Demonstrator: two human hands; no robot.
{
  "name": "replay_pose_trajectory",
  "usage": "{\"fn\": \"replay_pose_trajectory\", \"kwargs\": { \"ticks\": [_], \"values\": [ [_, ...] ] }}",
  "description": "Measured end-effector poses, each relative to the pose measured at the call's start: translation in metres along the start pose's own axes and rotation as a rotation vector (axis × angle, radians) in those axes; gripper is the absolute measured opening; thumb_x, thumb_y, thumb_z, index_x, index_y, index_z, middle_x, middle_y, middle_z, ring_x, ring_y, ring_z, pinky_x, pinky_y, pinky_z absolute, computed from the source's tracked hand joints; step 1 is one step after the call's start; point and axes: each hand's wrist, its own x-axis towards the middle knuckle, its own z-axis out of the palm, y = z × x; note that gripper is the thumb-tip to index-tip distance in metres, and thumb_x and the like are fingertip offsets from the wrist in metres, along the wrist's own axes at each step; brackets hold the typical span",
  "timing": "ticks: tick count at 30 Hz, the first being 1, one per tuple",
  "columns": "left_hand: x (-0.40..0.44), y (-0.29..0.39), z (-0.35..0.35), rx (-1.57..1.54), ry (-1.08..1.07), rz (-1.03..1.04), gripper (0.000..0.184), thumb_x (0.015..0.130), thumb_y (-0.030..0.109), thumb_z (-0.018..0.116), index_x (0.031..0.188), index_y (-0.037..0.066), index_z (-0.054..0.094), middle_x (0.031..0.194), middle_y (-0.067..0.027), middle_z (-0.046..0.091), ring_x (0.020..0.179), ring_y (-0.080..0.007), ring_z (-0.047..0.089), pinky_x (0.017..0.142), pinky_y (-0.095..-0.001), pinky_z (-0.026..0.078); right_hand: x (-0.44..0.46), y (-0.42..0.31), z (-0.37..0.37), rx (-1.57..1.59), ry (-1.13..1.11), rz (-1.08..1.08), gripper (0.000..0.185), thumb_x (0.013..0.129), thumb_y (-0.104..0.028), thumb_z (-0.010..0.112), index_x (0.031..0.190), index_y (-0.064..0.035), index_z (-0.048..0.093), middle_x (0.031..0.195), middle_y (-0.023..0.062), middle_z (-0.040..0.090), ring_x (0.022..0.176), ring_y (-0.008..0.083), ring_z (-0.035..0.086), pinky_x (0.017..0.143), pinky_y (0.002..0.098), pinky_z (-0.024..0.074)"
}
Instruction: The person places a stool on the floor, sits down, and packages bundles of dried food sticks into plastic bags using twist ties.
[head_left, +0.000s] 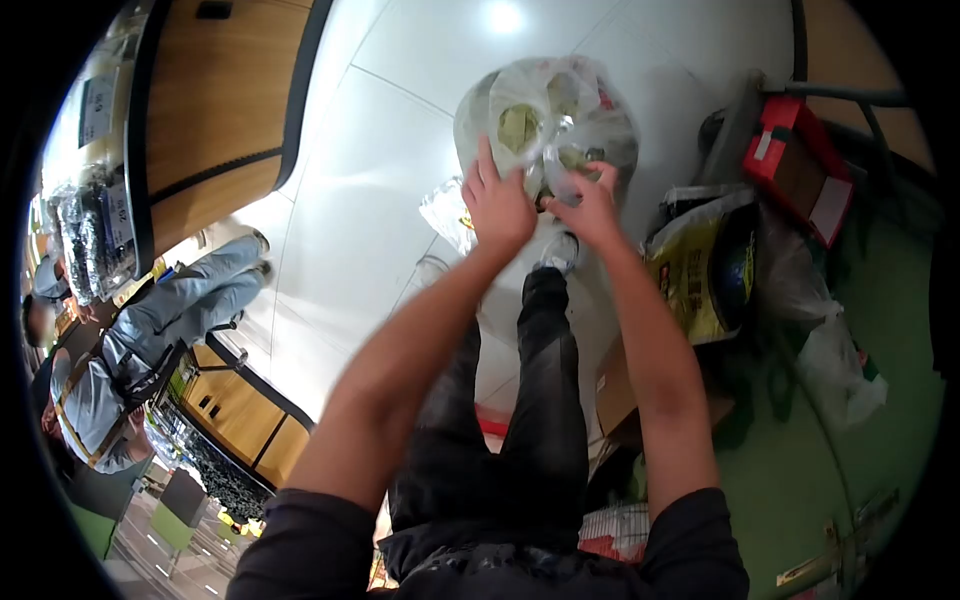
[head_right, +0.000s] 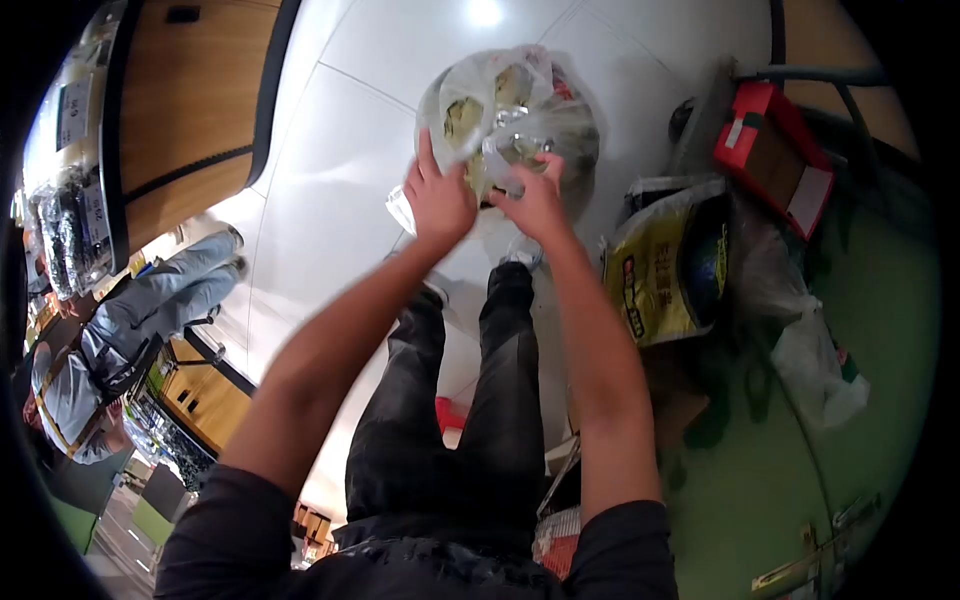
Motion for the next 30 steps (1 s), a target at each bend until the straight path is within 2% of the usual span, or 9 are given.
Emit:
{"fn": "replay_pose_trajectory", "kwargs": {
  "ticks": [2,5,8,10,16,20,23,25,30],
  "values": [
    [0.007,-0.004,-0.010,-0.013,0.052,0.070,0.039,0.082,0.016,0.055,0.120,0.009,0.060,0.156,-0.0125,0.021,0.136,-0.0401,0.026,0.110,-0.0545,0.021,-0.008,-0.002,-0.016,0.168,0.204,0.207,0.036,0.079,-0.030,0.078,0.099,-0.0022,0.067,0.118,0.0152,0.047,0.093,0.0292,0.057,0.083,0.0364,0.0489],
    [-0.005,-0.101,0.016,-0.020,0.094,0.153,0.044,0.082,0.014,0.056,0.125,0.006,0.055,0.142,-0.0135,0.040,0.130,-0.0381,0.035,0.107,-0.0549,0.024,-0.062,0.002,0.030,0.290,0.412,0.425,0.034,0.082,-0.027,0.075,0.098,0.0003,0.064,0.111,0.0146,0.049,0.083,0.0236,0.058,0.075,0.0341,0.0498],
    [-0.021,-0.101,-0.004,-0.185,0.046,0.136,0.049,0.082,0.014,0.057,0.131,0.009,0.052,0.137,-0.0143,0.045,0.124,-0.0389,0.040,0.103,-0.0521,0.032,-0.094,0.038,0.025,0.414,0.530,0.678,0.031,0.087,-0.024,0.070,0.105,-0.0015,0.060,0.104,0.0122,0.051,0.077,0.0181,0.056,0.065,0.0315,0.0492],
    [-0.031,-0.106,-0.015,-0.372,0.026,0.147,0.053,0.082,0.009,0.058,0.133,0.012,0.050,0.140,-0.0172,0.041,0.120,-0.0397,0.043,0.099,-0.0477,0.040,-0.107,0.016,0.014,0.922,0.614,0.870,0.037,0.090,-0.024,0.066,0.115,-0.0041,0.050,0.096,0.0090,0.052,0.067,0.0157,0.053,0.055,0.0303,0.0465],
    [-0.069,-0.097,-0.002,-0.544,-0.003,0.092,0.059,0.078,0.003,0.061,0.136,0.010,0.048,0.129,-0.0221,0.037,0.107,-0.0358,0.045,0.095,-0.0440,0.042,-0.060,-0.070,0.028,0.958,0.902,1.144,0.042,0.093,-0.023,0.062,0.122,-0.0038,0.039,0.087,0.0061,0.051,0.056,0.0142,0.049,0.050,0.0303,0.0458],
    [-0.087,-0.094,0.022,-0.693,-0.027,0.109,0.056,0.078,0.000,0.060,0.132,0.006,0.050,0.114,-0.0210,0.043,0.105,-0.0357,0.046,0.095,-0.0412,0.039,-0.009,-0.095,0.042,1.392,0.323,0.889,0.021,0.094,-0.021,0.060,0.105,-0.0038,0.054,0.084,0.0061,0.055,0.073,0.0173,0.056,0.071,0.0341,0.0517],
    [-0.100,-0.104,0.043,-0.683,-0.006,0.102,0.050,0.080,0.000,0.058,0.129,0.005,0.050,0.114,-0.0229,0.045,0.109,-0.0367,0.047,0.094,-0.0422,0.041,0.045,-0.058,0.087,1.180,0.377,0.705,0.021,0.092,-0.017,0.060,0.109,-0.0047,0.059,0.092,0.0079,0.062,0.081,0.0203,0.062,0.075,0.0347,0.0526],
    [-0.112,-0.116,0.066,-0.667,0.019,0.116,0.047,0.081,0.000,0.057,0.127,0.004,0.051,0.115,-0.0237,0.045,0.111,-0.0369,0.047,0.092,-0.0424,0.043,0.074,0.010,0.108,0.254,0.331,0.587,0.039,0.085,-0.019,0.068,0.121,-0.0064,0.057,0.114,0.0113,0.062,0.103,0.0315,0.061,0.087,0.0388,0.0506],
    [-0.145,-0.145,0.088,-0.776,-0.262,-0.122,0.037,0.086,0.002,0.054,0.123,0.004,0.053,0.112,-0.0199,0.052,0.091,-0.0313,0.060,0.080,-0.0377,0.050,0.089,0.058,0.108,-0.407,0.069,0.654,0.056,0.079,-0.017,0.072,0.130,-0.0112,0.051,0.132,0.0146,0.051,0.122,0.0374,0.049,0.097,0.0453,0.0438]
  ]
}}
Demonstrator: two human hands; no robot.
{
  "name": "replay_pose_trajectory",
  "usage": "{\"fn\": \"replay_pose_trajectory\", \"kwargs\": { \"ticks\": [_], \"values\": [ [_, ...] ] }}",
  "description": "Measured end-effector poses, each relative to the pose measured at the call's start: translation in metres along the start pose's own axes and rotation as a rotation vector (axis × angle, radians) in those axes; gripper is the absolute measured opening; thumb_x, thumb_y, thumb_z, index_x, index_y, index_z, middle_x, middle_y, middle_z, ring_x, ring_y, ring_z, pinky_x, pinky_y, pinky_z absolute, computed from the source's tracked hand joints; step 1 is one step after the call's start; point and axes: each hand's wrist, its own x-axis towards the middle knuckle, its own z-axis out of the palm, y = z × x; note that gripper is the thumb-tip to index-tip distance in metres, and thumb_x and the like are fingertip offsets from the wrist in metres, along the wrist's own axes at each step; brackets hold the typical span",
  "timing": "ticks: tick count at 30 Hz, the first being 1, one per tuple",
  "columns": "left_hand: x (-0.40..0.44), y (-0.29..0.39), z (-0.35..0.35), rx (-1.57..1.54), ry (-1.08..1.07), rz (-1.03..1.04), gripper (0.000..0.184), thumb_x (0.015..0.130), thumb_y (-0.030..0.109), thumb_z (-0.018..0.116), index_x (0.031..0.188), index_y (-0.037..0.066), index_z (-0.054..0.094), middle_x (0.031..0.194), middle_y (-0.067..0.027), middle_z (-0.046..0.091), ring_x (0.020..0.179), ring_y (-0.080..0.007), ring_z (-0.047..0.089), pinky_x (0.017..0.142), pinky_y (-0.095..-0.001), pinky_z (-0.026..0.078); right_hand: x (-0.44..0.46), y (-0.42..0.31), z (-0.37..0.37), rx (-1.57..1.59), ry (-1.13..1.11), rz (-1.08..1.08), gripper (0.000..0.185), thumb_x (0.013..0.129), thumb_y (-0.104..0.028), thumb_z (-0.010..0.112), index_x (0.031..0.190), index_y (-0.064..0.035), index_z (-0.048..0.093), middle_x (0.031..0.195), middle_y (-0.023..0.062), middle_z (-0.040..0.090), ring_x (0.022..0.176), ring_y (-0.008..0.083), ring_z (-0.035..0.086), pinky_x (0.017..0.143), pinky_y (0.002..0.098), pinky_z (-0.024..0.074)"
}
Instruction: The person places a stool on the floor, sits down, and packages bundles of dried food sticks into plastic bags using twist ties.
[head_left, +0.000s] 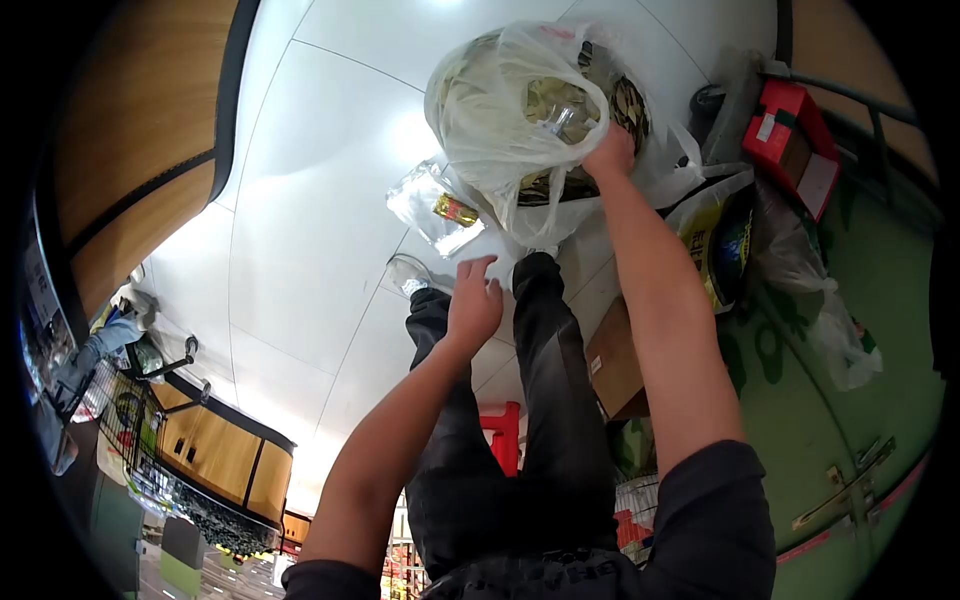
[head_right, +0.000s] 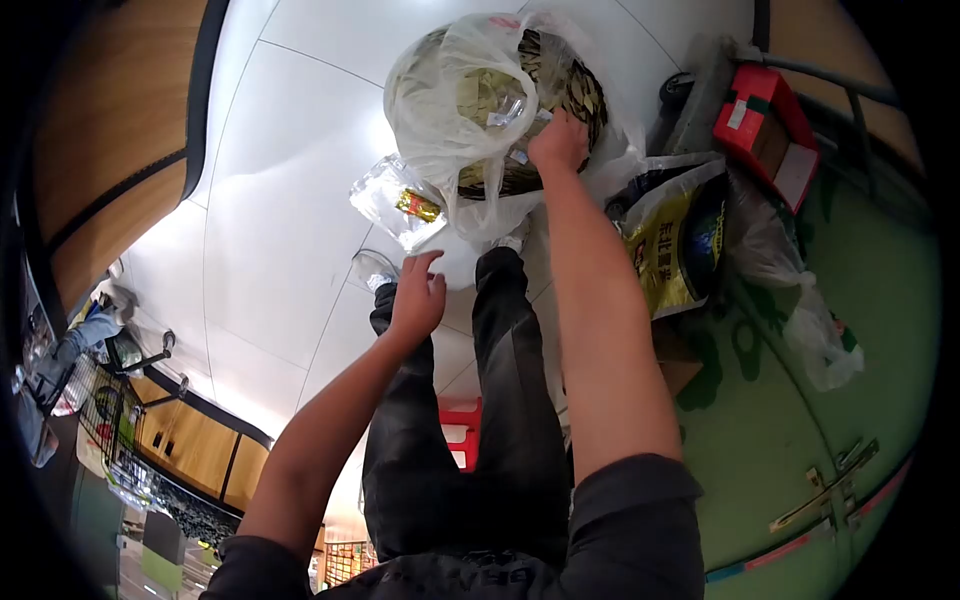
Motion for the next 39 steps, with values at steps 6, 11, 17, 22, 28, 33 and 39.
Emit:
{"fn": "replay_pose_trajectory", "kwargs": {
  "ticks": [6,11,17,22,28,33,39],
  "values": [
    [-0.026,-0.040,0.002,0.033,-0.065,-0.156,0.032,0.086,0.003,0.052,0.118,0.002,0.055,0.109,-0.0209,0.056,0.087,-0.0324,0.062,0.078,-0.0384,0.051,-0.013,0.021,0.014,-0.190,0.040,-0.229,0.057,0.078,-0.014,0.069,0.130,-0.0109,0.047,0.123,0.0185,0.051,0.116,0.0374,0.050,0.096,0.0511,0.0421],
    [-0.022,-0.023,0.006,0.064,-0.079,-0.081,0.032,0.087,0.003,0.050,0.118,0.002,0.054,0.109,-0.0210,0.056,0.087,-0.0324,0.062,0.077,-0.0395,0.052,-0.025,0.036,0.006,0.061,-0.050,-0.201,0.046,0.080,-0.012,0.068,0.123,-0.0118,0.051,0.115,0.0187,0.052,0.105,0.0392,0.055,0.088,0.0478,0.0479],
    [0.030,0.068,0.008,-0.016,0.037,0.109,0.027,0.092,-0.001,0.048,0.118,0.002,0.055,0.110,-0.0135,0.059,0.082,-0.0217,0.064,0.070,-0.0315,0.052,-0.027,0.069,-0.005,0.198,0.018,-0.278,0.041,0.077,-0.013,0.073,0.116,-0.0116,0.060,0.109,0.0158,0.053,0.095,0.0380,0.059,0.083,0.0437,0.0497],
    [0.071,0.118,0.014,-0.169,-0.034,0.175,0.027,0.092,-0.003,0.047,0.118,0.001,0.055,0.108,-0.0132,0.060,0.084,-0.0207,0.063,0.076,-0.0305,0.053,-0.051,0.074,-0.040,0.793,-0.039,-0.242,0.033,0.082,-0.012,0.070,0.114,-0.0041,0.063,0.094,0.0070,0.068,0.081,0.0170,0.062,0.078,0.0297,0.0492],
    [0.086,0.202,0.008,0.039,0.159,0.498,0.048,0.088,-0.004,0.052,0.135,0.006,0.045,0.140,-0.0196,0.040,0.122,-0.0340,0.048,0.097,-0.0386,0.045,-0.104,0.074,-0.108,1.244,-0.160,-0.173,0.030,0.087,-0.006,0.067,0.115,0.0024,0.059,0.101,0.0050,0.064,0.092,0.0103,0.058,0.083,0.0255,0.0467],
    [0.078,0.242,-0.008,0.119,0.058,0.672,0.045,0.090,-0.003,0.051,0.133,0.011,0.050,0.141,-0.0178,0.041,0.128,-0.0372,0.043,0.098,-0.0398,0.046,-0.127,0.071,-0.139,1.367,-0.160,-0.228,0.025,0.090,-0.003,0.063,0.113,0.0045,0.059,0.102,0.0044,0.064,0.093,0.0097,0.058,0.084,0.0246,0.0457],
    [0.064,0.244,-0.008,0.143,0.123,0.706,0.037,0.088,-0.005,0.054,0.122,0.008,0.058,0.136,-0.0169,0.046,0.095,-0.0305,0.063,0.080,-0.0348,0.052,-0.135,0.066,-0.139,1.467,-0.160,-0.359,0.021,0.093,-0.001,0.058,0.114,0.0032,0.059,0.101,0.0031,0.063,0.093,0.0083,0.056,0.084,0.0235,0.0447]
  ]
}}
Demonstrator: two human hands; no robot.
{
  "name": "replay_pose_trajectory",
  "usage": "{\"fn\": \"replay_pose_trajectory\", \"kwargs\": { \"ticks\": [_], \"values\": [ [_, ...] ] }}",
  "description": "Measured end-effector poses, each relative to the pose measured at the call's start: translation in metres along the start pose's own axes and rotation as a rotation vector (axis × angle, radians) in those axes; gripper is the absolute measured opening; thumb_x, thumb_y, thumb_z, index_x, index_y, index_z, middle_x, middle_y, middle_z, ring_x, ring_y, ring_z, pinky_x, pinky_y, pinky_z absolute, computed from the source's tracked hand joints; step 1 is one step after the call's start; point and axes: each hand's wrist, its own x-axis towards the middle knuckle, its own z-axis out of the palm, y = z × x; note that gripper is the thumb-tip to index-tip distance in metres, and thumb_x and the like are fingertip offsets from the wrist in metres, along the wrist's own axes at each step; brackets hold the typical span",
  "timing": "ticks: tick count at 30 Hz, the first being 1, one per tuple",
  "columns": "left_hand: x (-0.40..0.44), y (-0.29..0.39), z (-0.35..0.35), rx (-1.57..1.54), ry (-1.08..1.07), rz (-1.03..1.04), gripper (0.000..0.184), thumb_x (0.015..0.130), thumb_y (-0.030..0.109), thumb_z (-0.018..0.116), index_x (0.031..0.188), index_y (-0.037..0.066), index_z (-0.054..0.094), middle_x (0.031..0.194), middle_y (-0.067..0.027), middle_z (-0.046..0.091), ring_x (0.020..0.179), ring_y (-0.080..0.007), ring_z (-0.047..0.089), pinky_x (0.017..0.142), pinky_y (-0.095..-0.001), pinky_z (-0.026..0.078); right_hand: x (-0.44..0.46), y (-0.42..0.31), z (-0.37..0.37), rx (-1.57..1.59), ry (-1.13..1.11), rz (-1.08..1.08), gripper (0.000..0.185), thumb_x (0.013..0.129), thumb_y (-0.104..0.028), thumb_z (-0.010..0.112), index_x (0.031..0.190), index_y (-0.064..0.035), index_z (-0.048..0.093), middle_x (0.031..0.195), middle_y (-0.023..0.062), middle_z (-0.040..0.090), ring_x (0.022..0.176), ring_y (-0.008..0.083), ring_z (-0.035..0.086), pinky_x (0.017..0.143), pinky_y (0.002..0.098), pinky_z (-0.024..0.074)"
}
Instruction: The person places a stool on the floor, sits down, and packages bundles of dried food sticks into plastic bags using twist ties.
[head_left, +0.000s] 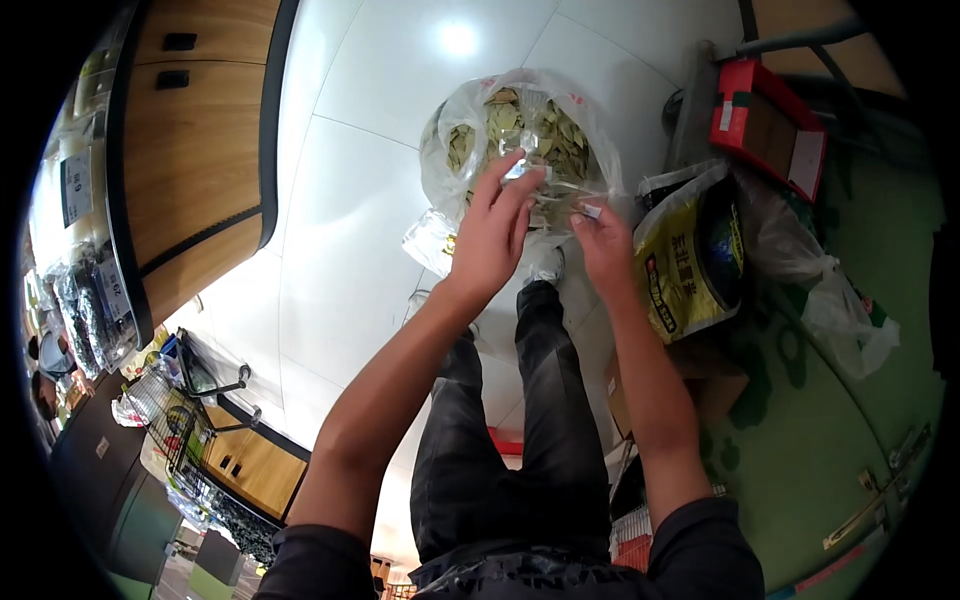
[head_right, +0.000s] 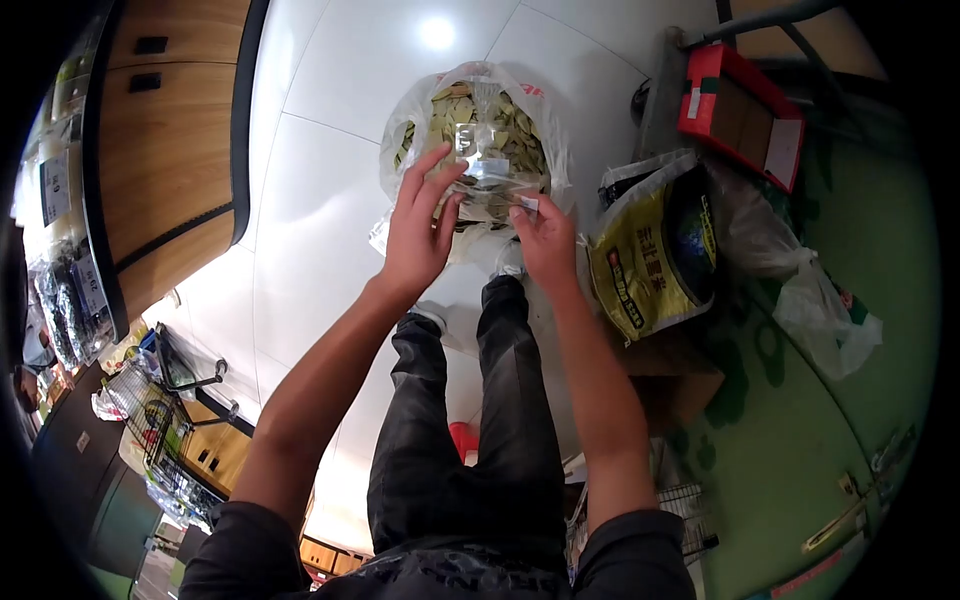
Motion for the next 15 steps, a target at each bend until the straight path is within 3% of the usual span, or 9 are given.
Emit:
{"fn": "replay_pose_trajectory", "kwargs": {
  "ticks": [6,9,11,15],
  "values": [
    [-0.026,-0.016,0.007,-0.047,0.013,0.005,0.031,0.086,-0.006,0.059,0.114,0.009,0.063,0.135,-0.0161,0.046,0.096,-0.0285,0.063,0.080,-0.0365,0.053,-0.016,0.018,-0.003,0.050,0.009,0.072,0.018,0.096,-0.005,0.054,0.112,0.0025,0.059,0.104,0.0018,0.061,0.093,0.0067,0.054,0.084,0.0224,0.0436],
    [-0.036,-0.024,0.009,-0.095,0.026,0.020,0.029,0.084,-0.008,0.060,0.108,0.008,0.065,0.135,-0.0166,0.046,0.105,-0.0316,0.062,0.086,-0.0376,0.052,-0.024,0.015,-0.002,-0.057,0.016,0.032,0.021,0.096,-0.004,0.052,0.113,0.0045,0.060,0.109,0.0054,0.063,0.100,0.0111,0.057,0.089,0.0259,0.0448],
    [-0.044,-0.026,0.007,-0.083,0.024,0.044,0.028,0.083,-0.009,0.060,0.105,0.007,0.066,0.135,-0.0169,0.046,0.110,-0.0328,0.060,0.089,-0.0381,0.051,-0.025,0.005,0.003,-0.279,0.027,-0.206,0.024,0.094,0.000,0.051,0.114,0.0030,0.064,0.115,0.0102,0.064,0.110,0.0192,0.059,0.095,0.0306,0.0447],
    [-0.054,-0.023,-0.006,0.011,0.003,0.114,0.029,0.078,-0.013,0.062,0.098,0.007,0.069,0.136,-0.0180,0.045,0.121,-0.0352,0.054,0.096,-0.0411,0.051,-0.029,-0.015,0.008,-0.499,0.060,-0.298,0.029,0.089,0.005,0.052,0.113,-0.0014,0.068,0.120,0.0144,0.063,0.118,0.0280,0.057,0.098,0.0341,0.0438]
  ]
}}
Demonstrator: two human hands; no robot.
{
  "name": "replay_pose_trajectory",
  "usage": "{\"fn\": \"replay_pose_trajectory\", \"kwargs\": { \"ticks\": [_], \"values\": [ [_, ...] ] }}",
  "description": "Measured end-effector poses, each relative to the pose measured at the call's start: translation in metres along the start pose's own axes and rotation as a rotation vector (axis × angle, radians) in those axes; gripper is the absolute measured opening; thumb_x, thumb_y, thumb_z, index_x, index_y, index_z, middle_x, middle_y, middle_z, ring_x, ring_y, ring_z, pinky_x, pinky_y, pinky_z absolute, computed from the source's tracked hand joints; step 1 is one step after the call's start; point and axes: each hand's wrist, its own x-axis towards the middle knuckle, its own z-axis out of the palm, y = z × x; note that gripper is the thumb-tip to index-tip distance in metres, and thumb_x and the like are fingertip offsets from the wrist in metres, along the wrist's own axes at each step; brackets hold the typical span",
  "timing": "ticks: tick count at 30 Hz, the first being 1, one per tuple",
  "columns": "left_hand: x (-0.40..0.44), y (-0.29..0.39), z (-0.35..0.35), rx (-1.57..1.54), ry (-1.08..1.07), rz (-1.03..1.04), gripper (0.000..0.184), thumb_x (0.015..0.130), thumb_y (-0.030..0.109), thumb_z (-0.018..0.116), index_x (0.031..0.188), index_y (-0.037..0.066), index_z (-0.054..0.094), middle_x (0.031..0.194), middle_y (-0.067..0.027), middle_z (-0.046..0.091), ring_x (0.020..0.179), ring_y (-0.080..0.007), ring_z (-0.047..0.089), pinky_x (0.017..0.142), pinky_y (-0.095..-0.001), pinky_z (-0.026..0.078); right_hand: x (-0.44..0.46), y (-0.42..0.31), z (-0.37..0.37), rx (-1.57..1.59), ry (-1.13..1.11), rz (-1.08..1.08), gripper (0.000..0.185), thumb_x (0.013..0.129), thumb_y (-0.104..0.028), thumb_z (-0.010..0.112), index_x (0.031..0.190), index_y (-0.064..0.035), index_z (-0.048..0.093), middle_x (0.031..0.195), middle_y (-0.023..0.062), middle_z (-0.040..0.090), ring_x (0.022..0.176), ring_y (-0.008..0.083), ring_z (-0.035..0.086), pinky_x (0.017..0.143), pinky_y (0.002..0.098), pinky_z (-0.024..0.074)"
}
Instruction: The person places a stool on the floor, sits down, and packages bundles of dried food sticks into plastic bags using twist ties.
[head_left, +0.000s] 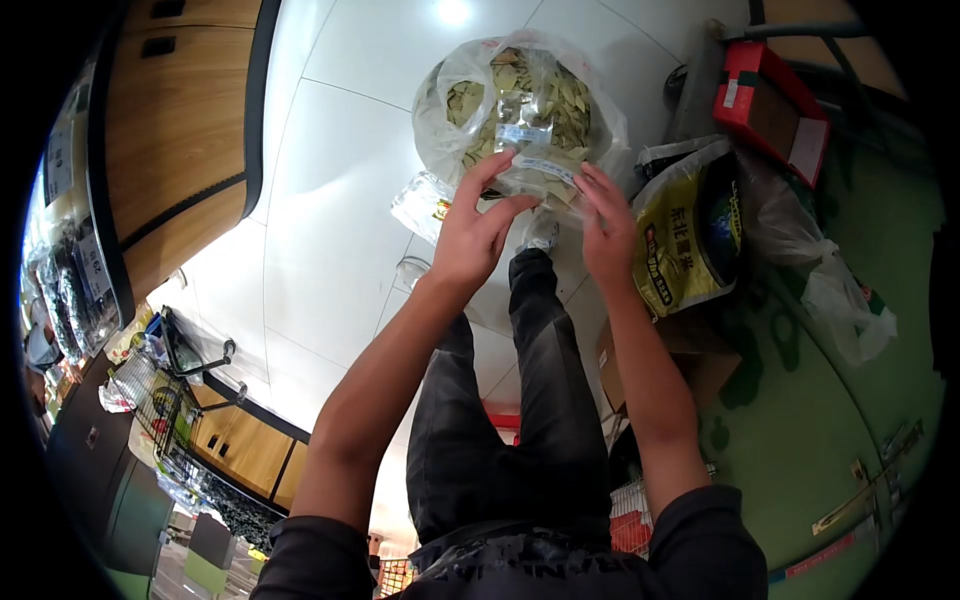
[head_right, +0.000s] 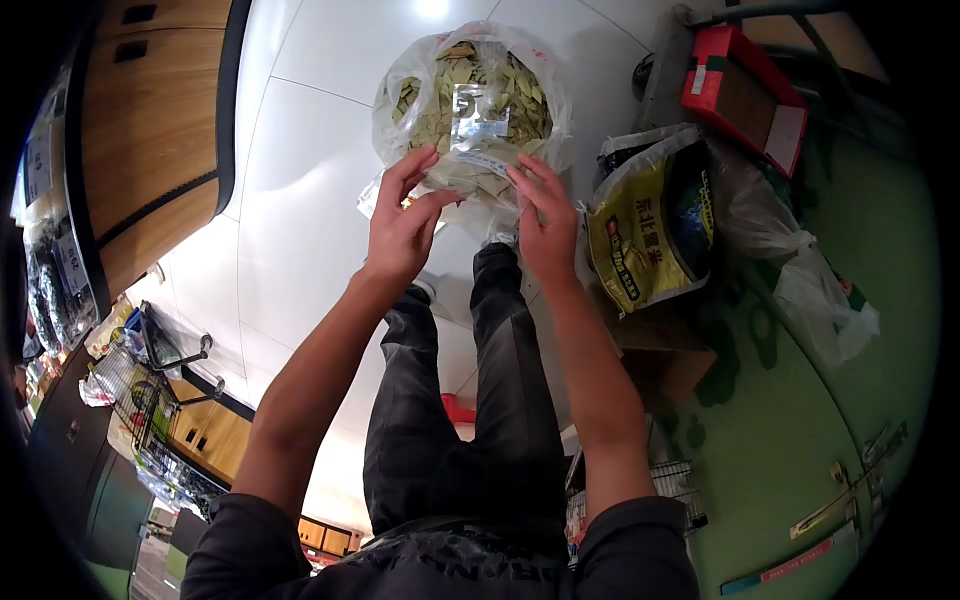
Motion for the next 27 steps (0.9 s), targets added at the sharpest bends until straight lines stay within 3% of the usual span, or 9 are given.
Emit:
{"fn": "replay_pose_trajectory", "kwargs": {
  "ticks": [5,11,18,20,21,23,25,26,27],
  "values": [
    [-0.008,0.001,-0.017,0.054,0.004,0.007,0.031,0.077,-0.013,0.063,0.099,0.008,0.070,0.138,-0.0192,0.044,0.123,-0.0368,0.051,0.099,-0.0427,0.048,-0.001,-0.019,0.002,-0.321,0.074,-0.359,0.033,0.083,0.005,0.058,0.111,-0.0064,0.070,0.118,0.0153,0.063,0.115,0.0361,0.057,0.099,0.0417,0.0438],
    [-0.013,0.017,-0.042,0.230,0.056,-0.030,0.044,0.077,-0.015,0.059,0.108,0.014,0.072,0.141,-0.0215,0.040,0.129,-0.0387,0.045,0.103,-0.0432,0.044,-0.014,-0.053,0.002,-0.582,0.061,-0.498,0.031,0.080,-0.002,0.065,0.106,-0.0152,0.074,0.123,0.0139,0.059,0.115,0.0374,0.053,0.102,0.0511,0.0373],
    [-0.019,0.033,-0.051,-0.107,0.101,-0.315,0.051,0.083,-0.015,0.046,0.114,0.017,0.070,0.146,-0.0202,0.030,0.124,-0.0391,0.045,0.101,-0.0411,0.043,-0.020,-0.070,0.024,-0.565,0.145,-0.621,0.024,0.079,-0.005,0.068,0.099,-0.0149,0.077,0.124,0.0113,0.057,0.109,0.0368,0.053,0.101,0.0513,0.0378],
    [-0.020,0.037,-0.053,-0.229,0.064,-0.395,0.057,0.082,-0.016,0.041,0.118,0.017,0.069,0.146,-0.0208,0.028,0.129,-0.0392,0.041,0.103,-0.0401,0.041,-0.014,-0.069,0.028,-0.443,0.106,-0.587,0.023,0.081,-0.002,0.066,0.100,-0.0101,0.076,0.120,0.0120,0.059,0.109,0.0349,0.054,0.097,0.0485,0.0408],
    [-0.022,0.027,-0.051,-0.131,0.058,-0.297,0.059,0.080,-0.018,0.040,0.120,0.015,0.067,0.147,-0.0210,0.028,0.136,-0.0387,0.032,0.107,-0.0423,0.036,-0.013,-0.066,0.029,-0.418,0.101,-0.606,0.023,0.081,-0.002,0.066,0.100,-0.0101,0.076,0.120,0.0120,0.059,0.109,0.0349,0.054,0.097,0.0485,0.0408],
    [-0.032,0.011,-0.042,-0.126,0.063,-0.265,0.039,0.091,0.002,0.044,0.123,0.013,0.064,0.146,-0.0242,0.028,0.127,-0.0410,0.038,0.108,-0.0464,0.031,-0.011,-0.054,0.028,-0.379,-0.041,-0.454,0.026,0.083,0.003,0.062,0.103,-0.0056,0.074,0.114,0.0142,0.060,0.105,0.0338,0.056,0.092,0.0447,0.0441],
    [-0.042,0.002,-0.029,-0.254,0.096,-0.253,0.039,0.097,0.021,0.038,0.127,0.009,0.059,0.145,-0.0260,0.030,0.130,-0.0425,0.036,0.109,-0.0477,0.028,-0.007,-0.035,0.035,-0.337,-0.004,-0.393,0.029,0.083,0.006,0.059,0.108,-0.0024,0.072,0.110,0.0162,0.062,0.103,0.0338,0.059,0.091,0.0417,0.0466],
    [-0.047,-0.011,-0.024,-0.164,0.070,-0.106,0.048,0.100,0.032,0.030,0.132,0.007,0.055,0.148,-0.0281,0.028,0.135,-0.0434,0.031,0.112,-0.0490,0.025,-0.003,-0.024,0.036,-0.351,0.005,-0.398,0.031,0.083,0.007,0.059,0.110,-0.0003,0.070,0.109,0.0171,0.063,0.102,0.0339,0.060,0.090,0.0406,0.0480],
    [-0.048,-0.017,-0.013,-0.322,0.122,-0.143,0.048,0.095,0.018,0.036,0.140,0.008,0.047,0.152,-0.0282,0.022,0.140,-0.0448,0.024,0.115,-0.0500,0.020,-0.003,0.018,0.045,0.062,0.074,-0.219,0.029,0.085,0.005,0.060,0.113,0.0031,0.068,0.110,0.0174,0.064,0.105,0.0333,0.060,0.093,0.0403,0.0484]
  ]
}}
